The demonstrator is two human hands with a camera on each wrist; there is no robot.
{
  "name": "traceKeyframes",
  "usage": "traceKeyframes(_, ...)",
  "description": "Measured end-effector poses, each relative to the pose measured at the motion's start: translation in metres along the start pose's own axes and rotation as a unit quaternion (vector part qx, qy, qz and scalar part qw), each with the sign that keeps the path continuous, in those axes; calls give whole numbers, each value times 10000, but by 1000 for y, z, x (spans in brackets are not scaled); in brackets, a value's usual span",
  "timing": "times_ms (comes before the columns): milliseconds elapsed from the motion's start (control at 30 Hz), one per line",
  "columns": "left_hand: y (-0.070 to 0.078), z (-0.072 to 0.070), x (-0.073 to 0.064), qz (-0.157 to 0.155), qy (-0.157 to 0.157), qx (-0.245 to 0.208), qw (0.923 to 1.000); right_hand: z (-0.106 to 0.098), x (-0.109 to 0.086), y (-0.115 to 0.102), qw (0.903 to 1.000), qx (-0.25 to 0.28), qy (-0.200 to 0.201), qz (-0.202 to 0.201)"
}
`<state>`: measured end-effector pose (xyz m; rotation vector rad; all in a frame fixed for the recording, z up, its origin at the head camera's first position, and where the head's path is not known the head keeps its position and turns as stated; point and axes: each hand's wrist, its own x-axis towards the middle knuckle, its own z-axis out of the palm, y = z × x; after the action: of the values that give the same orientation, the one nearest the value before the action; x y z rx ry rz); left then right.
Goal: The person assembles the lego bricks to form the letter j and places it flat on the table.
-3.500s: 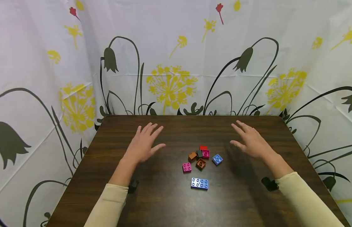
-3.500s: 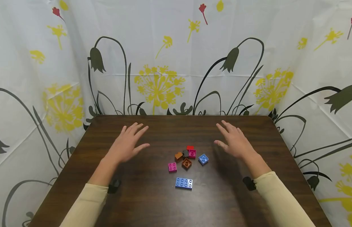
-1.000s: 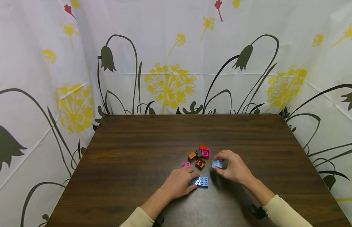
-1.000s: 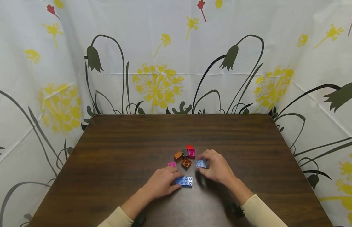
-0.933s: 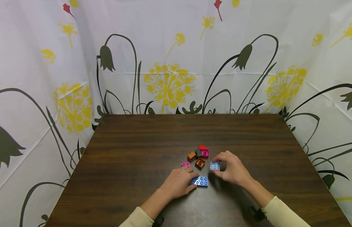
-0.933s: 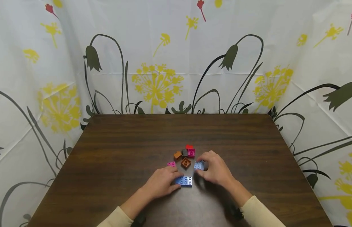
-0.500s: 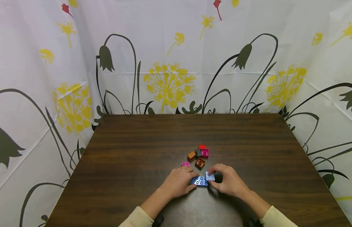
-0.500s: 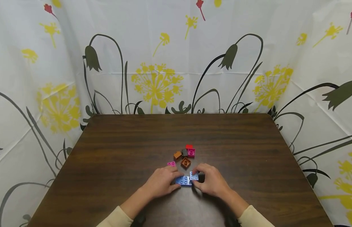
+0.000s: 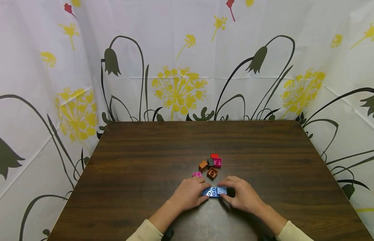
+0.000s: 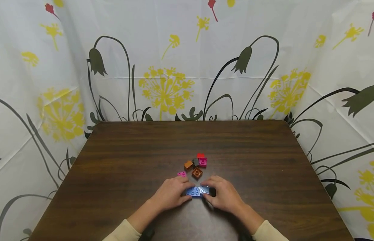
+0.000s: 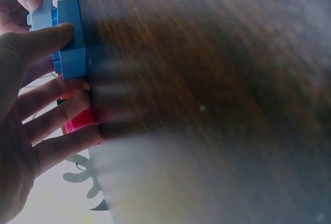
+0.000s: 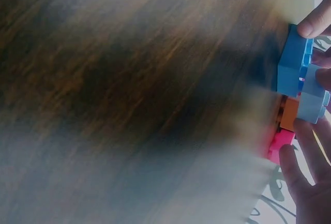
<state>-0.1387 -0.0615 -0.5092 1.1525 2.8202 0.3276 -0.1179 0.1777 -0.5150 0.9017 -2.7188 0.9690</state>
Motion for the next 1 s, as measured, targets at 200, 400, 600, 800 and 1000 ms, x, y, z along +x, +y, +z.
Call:
traceKeyframes(200, 0, 1, 1, -19, 19, -1, 10000, 0, 0, -3, 9996, -133, -213, 85)
traceKeyframes(400, 0, 2, 1, 13, 53, 35, 10000, 0, 0, -3, 9993, -72, -298, 205)
traceKeyframes(600, 0, 2, 1, -12, 40, 6, 10000, -1, 1, -2, 9993, -119, -310, 154)
traceKeyframes(800, -5, -2, -8, -13, 327, -256, 9991, 0, 0, -2, 9992, -299, -245, 76)
traceKeyframes(1000, -16, -11, -15, -445, 1209, -302, 9912, 2, -2, -4, 9983, -439, -245, 302)
